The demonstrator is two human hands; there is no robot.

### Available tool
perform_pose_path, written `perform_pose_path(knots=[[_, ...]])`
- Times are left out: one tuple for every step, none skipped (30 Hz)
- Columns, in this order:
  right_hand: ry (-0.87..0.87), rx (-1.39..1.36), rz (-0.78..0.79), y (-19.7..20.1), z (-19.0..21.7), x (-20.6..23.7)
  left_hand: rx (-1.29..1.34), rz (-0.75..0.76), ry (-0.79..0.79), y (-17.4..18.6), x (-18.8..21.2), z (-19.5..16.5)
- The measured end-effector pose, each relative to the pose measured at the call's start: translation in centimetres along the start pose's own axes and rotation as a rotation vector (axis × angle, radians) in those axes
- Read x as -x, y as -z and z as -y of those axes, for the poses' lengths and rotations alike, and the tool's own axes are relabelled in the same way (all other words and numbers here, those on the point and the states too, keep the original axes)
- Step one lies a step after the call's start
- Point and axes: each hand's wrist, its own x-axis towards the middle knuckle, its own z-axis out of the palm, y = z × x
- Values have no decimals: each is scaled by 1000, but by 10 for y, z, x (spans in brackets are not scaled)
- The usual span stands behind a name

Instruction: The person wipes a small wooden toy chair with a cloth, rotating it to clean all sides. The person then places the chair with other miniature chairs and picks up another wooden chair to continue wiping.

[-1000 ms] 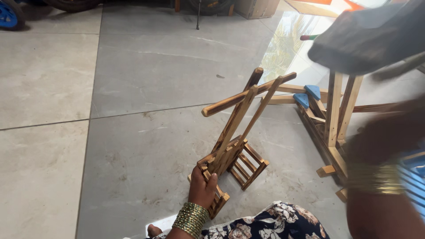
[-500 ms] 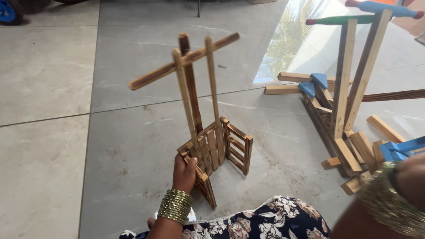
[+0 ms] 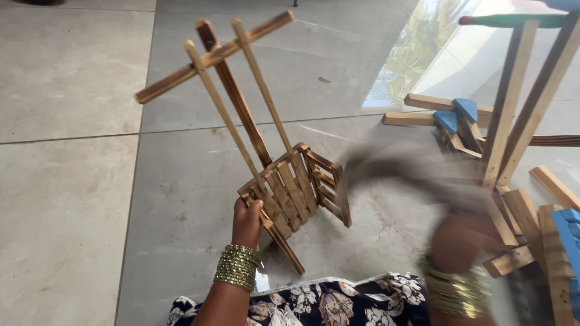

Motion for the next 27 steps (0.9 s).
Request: perform_pose_path(knots=[[50, -122, -213, 13, 12, -15, 61, -12, 32, 3, -1, -1], [100, -253, -353, 18, 24, -27, 124, -28, 64, 5, -2, -3], [136, -351, -431, 16, 35, -37, 155, -28, 83, 8, -1, -4], [175, -408, -474, 10, 46, -42, 186, -27, 101, 11, -1, -5], [135, -379, -391, -8, 50, -47, 219, -24, 114, 12, -2, -6], [51, -280, -229, -33, 51, -46, 223, -17, 109, 14, -2, -7], [-68, -104, 51, -62, 50, -35, 228, -6, 103, 15, -2, -7], [-185, 127, 468, -90, 46, -20, 230, 6, 100, 15, -2, -8], [-190, 475, 1017, -113, 42, 4, 230, 6, 105, 16, -2, -8], [-45, 732, 1679, -125, 38, 30, 231, 10, 106, 16, -3, -8], [-10, 727, 1836, -119, 31, 50, 237, 13, 102, 16, -4, -8], [-99, 655, 1778, -114, 20, 60, 248, 9, 97, 16, -5, -7], [-188, 583, 1725, -101, 11, 65, 261, 3, 98, 17, -6, -7], [-272, 542, 1530, -91, 2, 61, 276, -13, 108, 17, -6, -6], [-355, 498, 1341, -82, -2, 54, 286, -13, 104, 18, -6, -5], [-314, 448, 1180, -72, -2, 44, 291, -9, 101, 19, -6, -5], [-272, 400, 1008, -60, 1, 28, 295, 3, 91, 19, -6, -4], [62, 128, 596, -44, 9, 15, 294, -10, 99, 20, -6, -4], [54, 193, 378, -31, 18, 5, 293, -19, 108, 20, -7, -5], [86, 223, 187, -15, 26, -3, 293, -29, 119, 21, -6, -5], [115, 90, -78, -10, 33, -8, 294, -29, 109, 21, -6, -6], [-24, -445, -317, -9, 35, -15, 294, -30, 103, 22, -5, -6], [-73, -335, -149, -12, 37, -11, 292, -31, 97, 23, -4, -8], [-118, -227, 21, -20, 35, -7, 299, -36, 96, 24, -3, -9], [-157, -121, 191, -35, 31, 0, 307, -41, 92, 25, -3, -10], [-193, -14, 359, -54, 25, 8, 314, -43, 88, 26, -3, -11], [-227, 93, 525, -72, 19, 17, 317, -45, 93, 27, -4, -12]])
